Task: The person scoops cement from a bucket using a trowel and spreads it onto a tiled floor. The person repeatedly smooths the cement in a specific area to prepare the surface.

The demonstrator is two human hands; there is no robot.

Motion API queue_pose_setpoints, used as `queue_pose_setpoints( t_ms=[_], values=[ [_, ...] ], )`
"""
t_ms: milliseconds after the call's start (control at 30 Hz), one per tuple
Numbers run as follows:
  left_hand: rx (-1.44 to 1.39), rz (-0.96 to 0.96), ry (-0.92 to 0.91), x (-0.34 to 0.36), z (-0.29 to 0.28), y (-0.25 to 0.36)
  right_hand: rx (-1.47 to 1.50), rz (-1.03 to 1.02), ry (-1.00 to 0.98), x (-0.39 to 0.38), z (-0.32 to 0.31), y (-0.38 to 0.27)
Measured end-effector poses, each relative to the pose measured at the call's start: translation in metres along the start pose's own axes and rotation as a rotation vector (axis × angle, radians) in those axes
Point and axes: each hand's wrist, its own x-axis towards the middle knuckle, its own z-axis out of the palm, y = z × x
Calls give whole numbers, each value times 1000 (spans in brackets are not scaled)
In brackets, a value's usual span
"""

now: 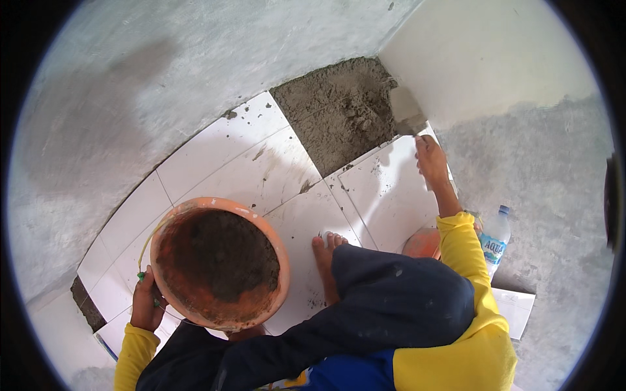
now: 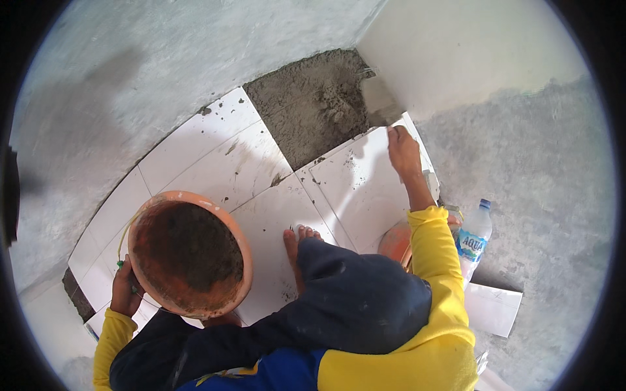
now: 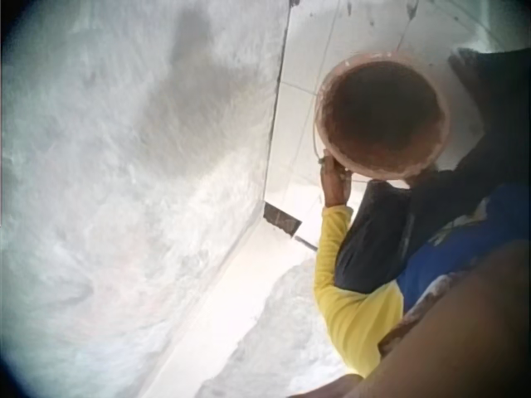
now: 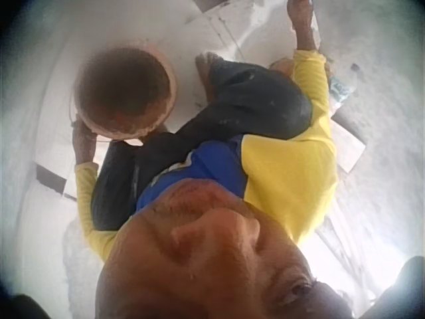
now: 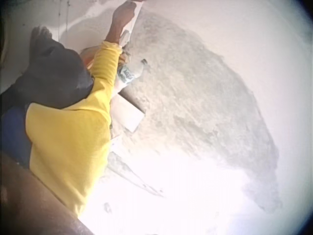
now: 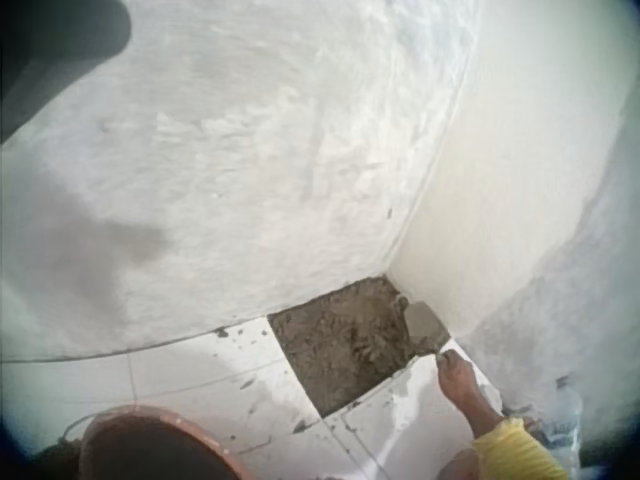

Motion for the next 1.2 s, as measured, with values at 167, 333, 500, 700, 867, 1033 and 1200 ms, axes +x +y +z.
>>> queue_pose_setpoints(
  t_ms=[167,333,500,700,867,1033,1200],
  values=[
    [-49,41,15,6,1,1,-239,-133,-200,-25,10,-13],
    [-76,43,6,9,5,4,292,251,-551,-20,-1,-15],
    [-51,83,11,14,0,2,439,313,-601,-70,23,-27],
    [-35,56,-3,16,1,9,408,333,-674,-86,27,-33],
    [-31,84,10,9,5,8,-286,-124,-231,-63,24,-11],
    [-39,45,-34,19,10,5,-366,-53,-161,24,4,51],
    [-36,54,9,8,4,4,-168,-3,-176,24,-3,30]
  ],
)
